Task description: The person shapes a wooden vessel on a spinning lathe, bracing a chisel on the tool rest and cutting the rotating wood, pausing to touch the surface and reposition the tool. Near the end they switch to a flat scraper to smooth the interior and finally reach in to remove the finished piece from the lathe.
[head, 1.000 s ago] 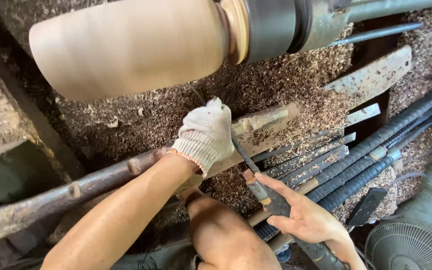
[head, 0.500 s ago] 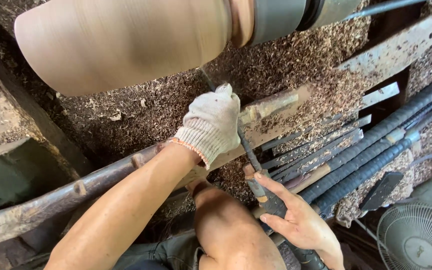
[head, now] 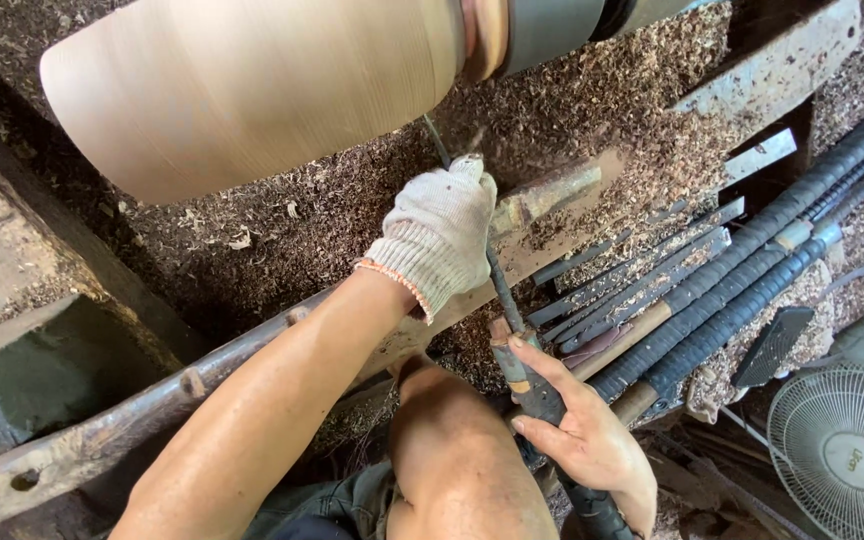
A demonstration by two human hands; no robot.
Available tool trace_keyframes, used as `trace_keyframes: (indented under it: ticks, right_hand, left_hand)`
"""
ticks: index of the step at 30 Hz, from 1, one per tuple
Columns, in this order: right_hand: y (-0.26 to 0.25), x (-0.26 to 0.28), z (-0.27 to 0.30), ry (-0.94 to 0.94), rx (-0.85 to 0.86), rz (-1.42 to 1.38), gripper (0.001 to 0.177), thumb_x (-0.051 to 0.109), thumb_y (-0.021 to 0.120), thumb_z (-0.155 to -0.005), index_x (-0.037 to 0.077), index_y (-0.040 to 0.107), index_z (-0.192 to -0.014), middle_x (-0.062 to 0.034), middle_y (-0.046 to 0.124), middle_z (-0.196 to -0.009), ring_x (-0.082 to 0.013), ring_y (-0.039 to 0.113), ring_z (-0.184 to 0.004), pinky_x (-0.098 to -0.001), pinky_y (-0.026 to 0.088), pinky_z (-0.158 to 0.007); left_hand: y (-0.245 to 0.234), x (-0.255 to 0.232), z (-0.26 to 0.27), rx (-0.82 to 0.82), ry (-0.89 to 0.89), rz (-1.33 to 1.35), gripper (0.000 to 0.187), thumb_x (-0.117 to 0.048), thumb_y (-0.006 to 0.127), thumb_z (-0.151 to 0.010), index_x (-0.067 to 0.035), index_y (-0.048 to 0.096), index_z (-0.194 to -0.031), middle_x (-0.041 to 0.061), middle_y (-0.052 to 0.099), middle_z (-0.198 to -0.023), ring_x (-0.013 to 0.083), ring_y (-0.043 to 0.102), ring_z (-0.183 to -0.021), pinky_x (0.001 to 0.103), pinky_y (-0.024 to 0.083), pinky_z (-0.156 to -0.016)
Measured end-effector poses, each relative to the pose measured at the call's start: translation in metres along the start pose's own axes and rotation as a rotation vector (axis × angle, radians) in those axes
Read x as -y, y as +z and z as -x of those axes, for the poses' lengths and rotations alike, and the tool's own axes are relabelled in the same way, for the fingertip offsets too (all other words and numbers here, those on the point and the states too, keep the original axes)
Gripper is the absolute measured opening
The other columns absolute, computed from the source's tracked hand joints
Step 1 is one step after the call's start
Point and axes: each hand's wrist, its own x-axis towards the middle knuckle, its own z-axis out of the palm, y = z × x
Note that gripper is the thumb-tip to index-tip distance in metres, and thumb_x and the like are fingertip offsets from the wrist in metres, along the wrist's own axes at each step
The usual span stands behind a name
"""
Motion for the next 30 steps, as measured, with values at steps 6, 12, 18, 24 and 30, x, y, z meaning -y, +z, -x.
trace_keyframes:
  ticks: [6, 12, 18, 24, 30]
  right_hand:
    - [0.012, -0.003, -0.002, -0.182, -0.098, 0.231, 0.081, -0.008, 0.073, -0.079, 0.004, 0.041, -0.152, -0.0117, 0.052, -0.151, -0.0175, 0.049, -0.137, -0.0311, 0.039, -0.111]
    - [-0.010, 0.001, -0.003, 0.050, -0.008, -0.015, 0.084, -0.010, 0.070, -0.079, 0.011, 0.039, -0.154, -0.0053, 0.052, -0.148, -0.0133, 0.059, -0.109, -0.0282, 0.054, -0.095]
    - [-0.042, 0.005, -0.004, 0.182, 0.129, -0.150, 0.087, -0.014, 0.067, -0.083, 0.013, 0.035, -0.160, -0.0115, 0.055, -0.137, -0.0095, 0.057, -0.079, -0.0248, 0.054, -0.069]
    - [-0.074, 0.002, -0.012, 0.218, 0.239, -0.146, 0.090, -0.014, 0.066, -0.085, 0.015, 0.033, -0.162, -0.0100, 0.056, -0.130, -0.0078, 0.054, -0.075, -0.0231, 0.051, -0.065]
    - [-0.100, -0.001, -0.026, 0.188, 0.325, -0.058, 0.088, -0.012, 0.069, -0.083, 0.016, 0.034, -0.159, -0.0065, 0.051, -0.142, -0.0077, 0.056, -0.076, -0.0238, 0.053, -0.066]
  left_hand:
    - [0.002, 0.001, 0.003, -0.083, 0.038, 0.039, 0.046, -0.014, 0.086, -0.068, -0.003, 0.062, -0.107, 0.019, 0.061, -0.111, 0.0352, 0.067, -0.100, 0.043, 0.057, -0.088]
    - [0.008, 0.001, -0.001, -0.118, 0.031, 0.011, 0.040, -0.017, 0.084, -0.071, -0.005, 0.065, -0.104, 0.019, 0.061, -0.113, 0.0356, 0.068, -0.099, 0.044, 0.057, -0.088]
    - [0.000, -0.005, 0.001, -0.051, -0.079, 0.009, 0.043, -0.022, 0.084, -0.073, -0.003, 0.068, -0.108, 0.020, 0.062, -0.119, 0.0371, 0.068, -0.104, 0.044, 0.058, -0.089]
    - [0.003, -0.007, 0.001, -0.080, -0.143, 0.010, 0.043, -0.025, 0.085, -0.073, -0.002, 0.071, -0.107, 0.020, 0.063, -0.121, 0.0376, 0.070, -0.102, 0.044, 0.059, -0.088]
    - [0.002, -0.011, 0.001, -0.060, -0.208, 0.028, 0.052, -0.033, 0.086, -0.072, 0.001, 0.069, -0.108, 0.019, 0.064, -0.118, 0.0369, 0.071, -0.099, 0.043, 0.059, -0.086]
